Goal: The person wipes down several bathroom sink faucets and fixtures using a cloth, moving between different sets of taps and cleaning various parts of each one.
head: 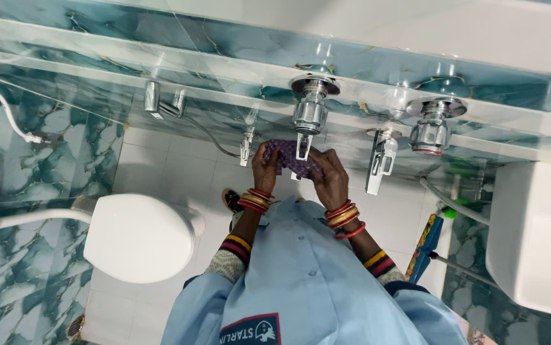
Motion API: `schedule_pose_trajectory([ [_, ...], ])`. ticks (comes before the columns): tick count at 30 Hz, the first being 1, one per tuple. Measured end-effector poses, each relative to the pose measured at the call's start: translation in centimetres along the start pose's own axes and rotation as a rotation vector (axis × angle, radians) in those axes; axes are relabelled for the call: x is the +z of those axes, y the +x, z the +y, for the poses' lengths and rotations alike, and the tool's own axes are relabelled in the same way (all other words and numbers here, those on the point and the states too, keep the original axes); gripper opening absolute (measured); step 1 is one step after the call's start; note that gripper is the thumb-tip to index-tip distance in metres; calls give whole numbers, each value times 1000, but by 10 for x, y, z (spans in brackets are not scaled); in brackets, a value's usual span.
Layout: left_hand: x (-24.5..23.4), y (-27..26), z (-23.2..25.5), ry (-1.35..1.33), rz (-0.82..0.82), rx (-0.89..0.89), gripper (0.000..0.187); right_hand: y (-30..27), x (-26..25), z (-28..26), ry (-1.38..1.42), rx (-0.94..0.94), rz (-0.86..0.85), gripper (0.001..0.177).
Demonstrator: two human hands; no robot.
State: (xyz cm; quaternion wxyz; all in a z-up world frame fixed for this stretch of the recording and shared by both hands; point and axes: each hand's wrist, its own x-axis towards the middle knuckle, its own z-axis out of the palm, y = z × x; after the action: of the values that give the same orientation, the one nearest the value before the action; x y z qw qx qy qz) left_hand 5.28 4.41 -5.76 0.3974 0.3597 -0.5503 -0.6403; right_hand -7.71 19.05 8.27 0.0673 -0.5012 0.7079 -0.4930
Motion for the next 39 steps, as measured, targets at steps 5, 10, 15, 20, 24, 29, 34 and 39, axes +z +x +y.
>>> schedule_pose_trajectory([
  [5,20,2,17,-73,-47,-1,23,0,15,48,623,515,-37,31],
  [10,30,-19,71,174,-33,85,27,0,41,79,822,656,-53,40],
  [15,18,-14,-4,105,15,29,18,6,22,35,578,600,19,28],
  [20,29,-11,12,-19,4,-86,21,-1,38,67,537,448,26,39],
  [24,42,-23,79,10,62,59,27,-3,61,111,770,589,-7,45],
  [29,23,-27,63,180,-75,8,22,-8,46,66,692,608,-82,33],
  [34,13,-14,-27,-331,-149,-75,27,-12,5,-7,102,279,-19,31],
  [39,16,-27,13,-191,-242,117,20,-14,12,29,299,248,-123,31],
])
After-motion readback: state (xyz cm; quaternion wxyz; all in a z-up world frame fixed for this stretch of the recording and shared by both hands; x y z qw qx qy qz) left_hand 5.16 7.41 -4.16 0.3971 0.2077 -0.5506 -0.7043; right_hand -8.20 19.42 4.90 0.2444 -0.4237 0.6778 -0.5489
